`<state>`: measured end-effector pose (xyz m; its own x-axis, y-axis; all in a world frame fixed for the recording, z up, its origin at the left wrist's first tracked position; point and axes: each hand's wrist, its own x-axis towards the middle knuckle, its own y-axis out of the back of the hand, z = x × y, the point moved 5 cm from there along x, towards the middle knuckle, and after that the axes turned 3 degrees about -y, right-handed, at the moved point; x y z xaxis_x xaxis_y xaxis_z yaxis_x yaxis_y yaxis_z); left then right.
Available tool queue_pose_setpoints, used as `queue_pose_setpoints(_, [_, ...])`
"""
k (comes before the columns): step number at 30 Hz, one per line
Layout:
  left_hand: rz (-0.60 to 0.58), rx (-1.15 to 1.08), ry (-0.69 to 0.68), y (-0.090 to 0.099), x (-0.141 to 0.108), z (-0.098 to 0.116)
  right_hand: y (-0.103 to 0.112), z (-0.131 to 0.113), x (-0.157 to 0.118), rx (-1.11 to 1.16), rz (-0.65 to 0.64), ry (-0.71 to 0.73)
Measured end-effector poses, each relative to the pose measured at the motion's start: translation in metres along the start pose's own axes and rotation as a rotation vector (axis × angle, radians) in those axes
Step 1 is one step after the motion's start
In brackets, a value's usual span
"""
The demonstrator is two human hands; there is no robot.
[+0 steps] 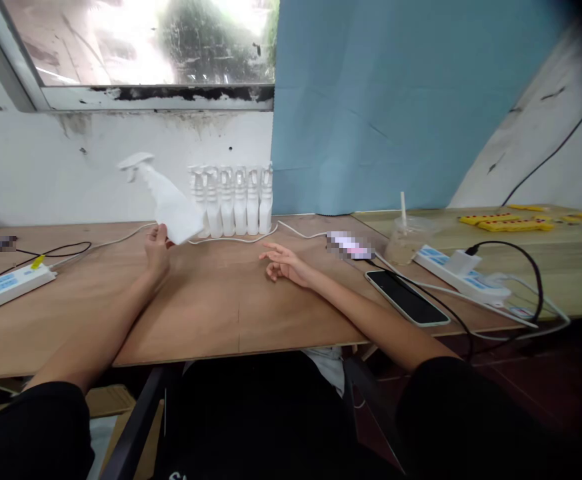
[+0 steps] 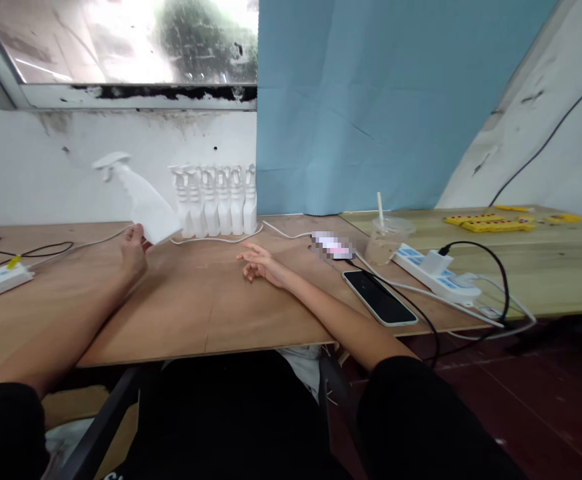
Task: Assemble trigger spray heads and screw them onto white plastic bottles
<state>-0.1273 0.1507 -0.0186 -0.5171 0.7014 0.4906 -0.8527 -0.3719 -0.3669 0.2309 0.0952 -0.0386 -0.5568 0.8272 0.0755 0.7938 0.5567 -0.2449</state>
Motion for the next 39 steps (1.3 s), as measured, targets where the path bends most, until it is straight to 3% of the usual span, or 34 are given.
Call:
queue_pose_setpoints(4, [0.170, 0.357, -0.014, 0.027, 0.038, -0.009, -0.001, 0.008, 0.002, -0.020, -0.012, -0.048])
queue_pose_setpoints(6, [0.182, 0.598, -0.036, 0.032, 0.053, -0.015, -0.001, 0.009, 0.003, -0.025, -0.012, -0.050])
queue_pose_setpoints(12, [-0.005, 1.043, -0.132, 0.002, 0.062, -0.031, 0.002, 0.012, 0.005, -0.042, -0.027, -0.077])
queue_pose_setpoints(16, [-0.079, 1.085, -0.102, -0.018, 0.058, -0.046, 0.003, 0.013, 0.005, -0.050, -0.018, -0.065])
queue_pose_setpoints(24, [-0.130, 1.070, -0.071, -0.034, 0.060, -0.057, 0.009, 0.011, 0.006, -0.063, 0.133, 0.004])
queue_pose_setpoints(27, [-0.144, 1.065, -0.049, -0.036, 0.059, -0.059, 0.018, 0.006, 0.007, -0.081, 0.251, 0.070])
queue_pose_setpoints(33, [-0.201, 1.037, -0.005, -0.027, 0.052, -0.062, 0.055, -0.006, 0.001, -0.347, 0.656, 0.218])
queue_pose_setpoints(39, [-0.156, 1.006, -0.031, -0.013, 0.044, -0.054, 0.085, -0.013, -0.005, -0.383, 0.876, 0.252])
